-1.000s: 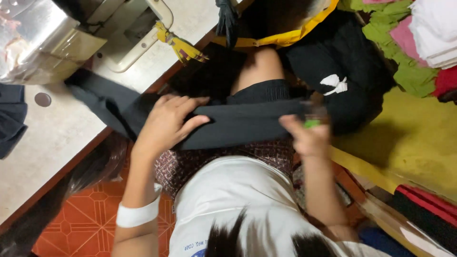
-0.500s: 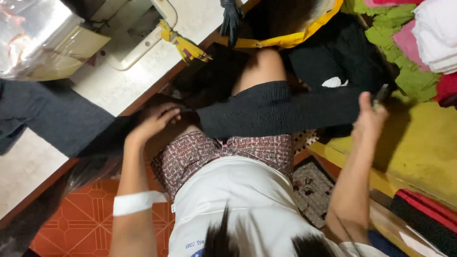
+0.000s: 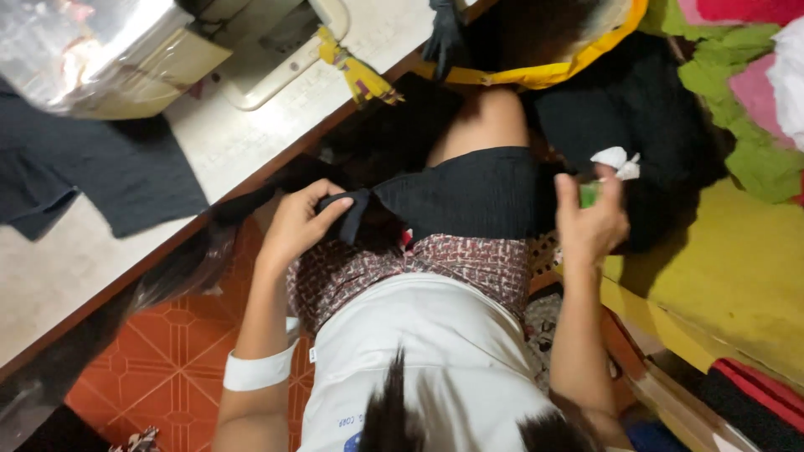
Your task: The person sits on the floor and uses a small green utility knife to cut a long strip of black fabric held across their lap. They repeatedly pull the fabric taut and slice along its length, producing cut pieces that fall to the side.
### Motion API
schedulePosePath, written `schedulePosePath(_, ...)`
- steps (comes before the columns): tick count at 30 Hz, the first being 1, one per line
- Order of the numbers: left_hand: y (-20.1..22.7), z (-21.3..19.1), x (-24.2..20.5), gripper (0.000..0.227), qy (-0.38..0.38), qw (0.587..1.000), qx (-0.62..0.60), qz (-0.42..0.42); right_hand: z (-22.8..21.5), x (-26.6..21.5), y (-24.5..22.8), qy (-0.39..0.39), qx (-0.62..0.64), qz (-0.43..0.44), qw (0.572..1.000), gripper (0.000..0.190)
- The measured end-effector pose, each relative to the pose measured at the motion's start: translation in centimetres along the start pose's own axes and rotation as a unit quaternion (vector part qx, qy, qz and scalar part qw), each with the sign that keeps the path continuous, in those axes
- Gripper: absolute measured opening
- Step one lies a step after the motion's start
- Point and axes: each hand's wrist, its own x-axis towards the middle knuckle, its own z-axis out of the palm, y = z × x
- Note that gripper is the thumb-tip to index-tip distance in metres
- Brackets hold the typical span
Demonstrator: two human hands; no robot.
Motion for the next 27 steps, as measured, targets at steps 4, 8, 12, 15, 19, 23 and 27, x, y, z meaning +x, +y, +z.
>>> schedulePosePath(4, 0.5, 0.2, -0.4, 0.008, 0.020, 1.000, -0.013, 0.016, -3.3, -2.8, -12.7, -0.210, 0.094, -0.108, 0.967, 0.034)
schedulePosePath(8, 2.5, -0.4, -1.7, 0.009, 0.014, 0.999, -0.018, 0.048, -2.5, -4.7, -18.0, -0.186, 0.127, -0.325, 0.918, 0.031)
schedulePosePath(12, 3.7, -0.7, -2.2, 0.008, -0.006, 0.998, -0.044, 0.052, -2.0, -5.0, -19.5, -0.190, 0.146, -0.369, 0.898, 0.020)
schedulePosePath(15, 4.2, -1.3, -2.7, 0.009, -0.002, 0.996, -0.067, 0.065, -3.2, -4.4, -18.9, -0.212, 0.181, -0.312, 0.908, 0.020)
schedulePosePath(19, 2.0, 0.5, -1.3, 0.011, -0.040, 0.983, -0.158, 0.080, -4.6, -3.4, -18.2, -0.211, 0.330, -0.210, 0.896, 0.043)
schedulePosePath(23, 2.3, 4.1, 0.1, 0.008, -0.218, 0.905, -0.354, 0.089, -8.7, -2.6, -19.5, -0.208, 0.487, -0.291, 0.797, 0.035)
schedulePosePath(27, 5.9, 3.9, 0.6, 0.023, -0.347, 0.866, -0.290, 0.215, -12.4, 0.0, -19.0, -0.270, 0.563, -0.273, 0.732, 0.004)
